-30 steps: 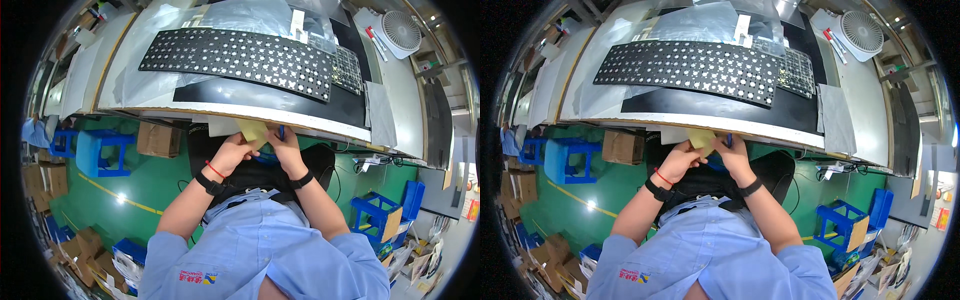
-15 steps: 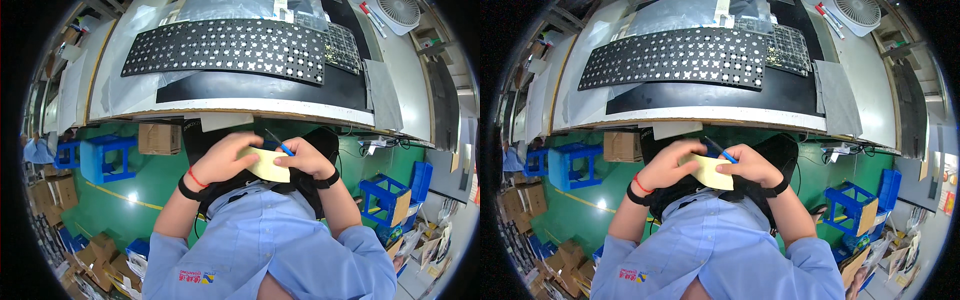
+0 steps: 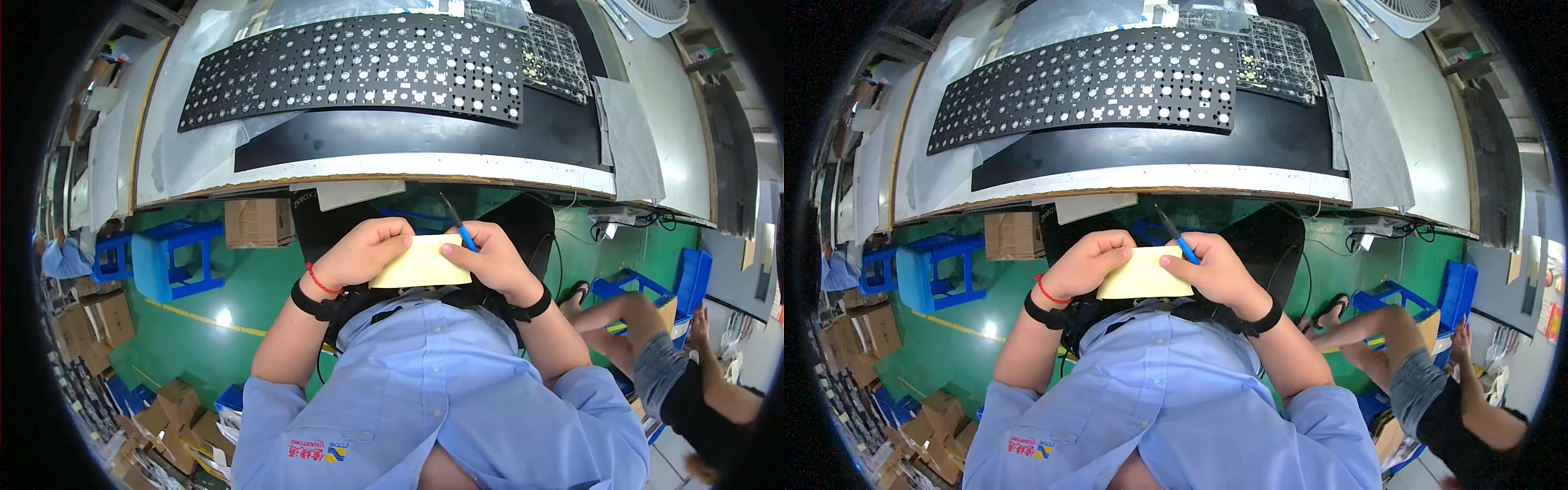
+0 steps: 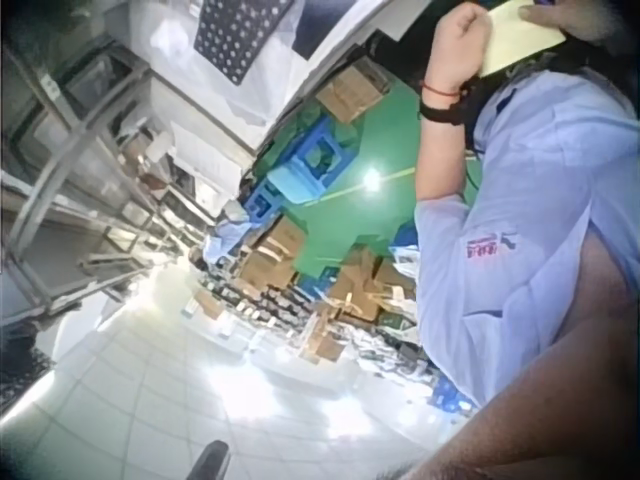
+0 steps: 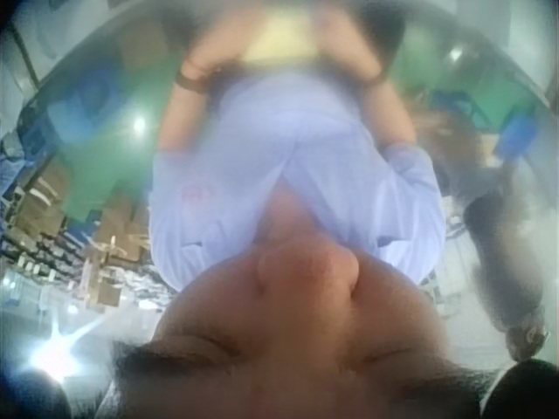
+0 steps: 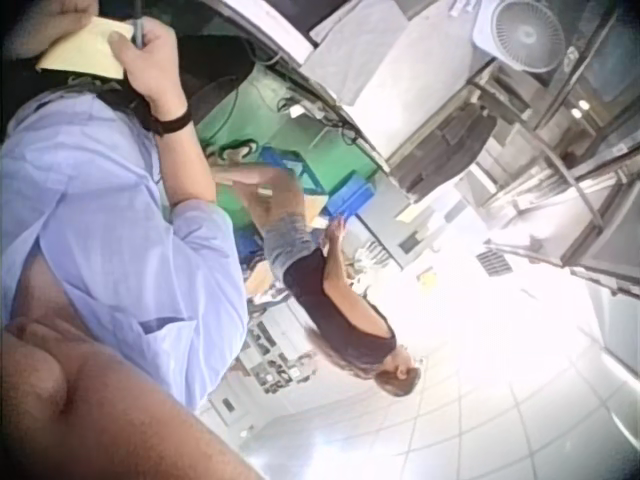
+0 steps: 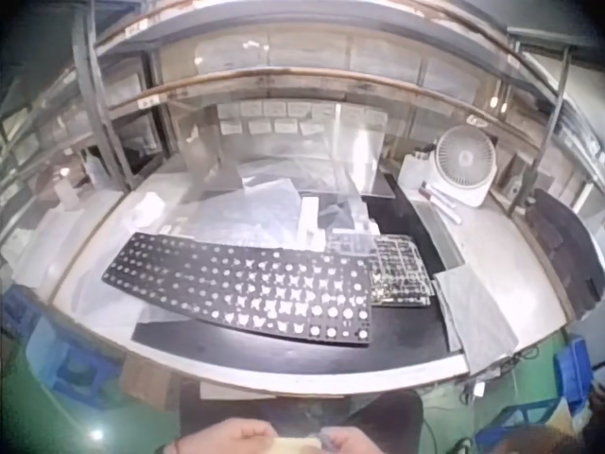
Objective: Inspecting and labeling keyboard components on a fabrication floor.
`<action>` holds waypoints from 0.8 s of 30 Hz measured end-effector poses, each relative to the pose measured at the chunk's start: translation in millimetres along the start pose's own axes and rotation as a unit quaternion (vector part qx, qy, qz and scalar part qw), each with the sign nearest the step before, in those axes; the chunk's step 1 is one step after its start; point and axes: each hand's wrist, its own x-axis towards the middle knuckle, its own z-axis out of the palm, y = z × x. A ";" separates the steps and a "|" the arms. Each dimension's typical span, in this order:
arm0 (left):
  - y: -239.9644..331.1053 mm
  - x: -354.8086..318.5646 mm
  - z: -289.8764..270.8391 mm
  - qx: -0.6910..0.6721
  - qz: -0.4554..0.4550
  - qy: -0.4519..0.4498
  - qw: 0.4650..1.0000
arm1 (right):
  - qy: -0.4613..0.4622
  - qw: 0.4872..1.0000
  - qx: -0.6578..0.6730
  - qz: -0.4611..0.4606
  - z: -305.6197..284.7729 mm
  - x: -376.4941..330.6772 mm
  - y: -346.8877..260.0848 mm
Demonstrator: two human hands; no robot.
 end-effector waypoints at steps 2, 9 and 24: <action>1.5 -0.3 1.1 -0.034 0.006 -0.003 0.999 | 0.001 1.000 0.011 -0.004 0.7 -0.8 -0.9; 4.7 0.6 -2.4 -0.054 0.031 0.003 0.998 | 0.011 0.999 0.040 -0.012 -0.5 -3.7 -7.9; 37.3 -12.1 -16.5 0.351 0.321 0.064 0.877 | 0.095 0.921 -0.193 -0.325 -7.9 -2.5 -13.5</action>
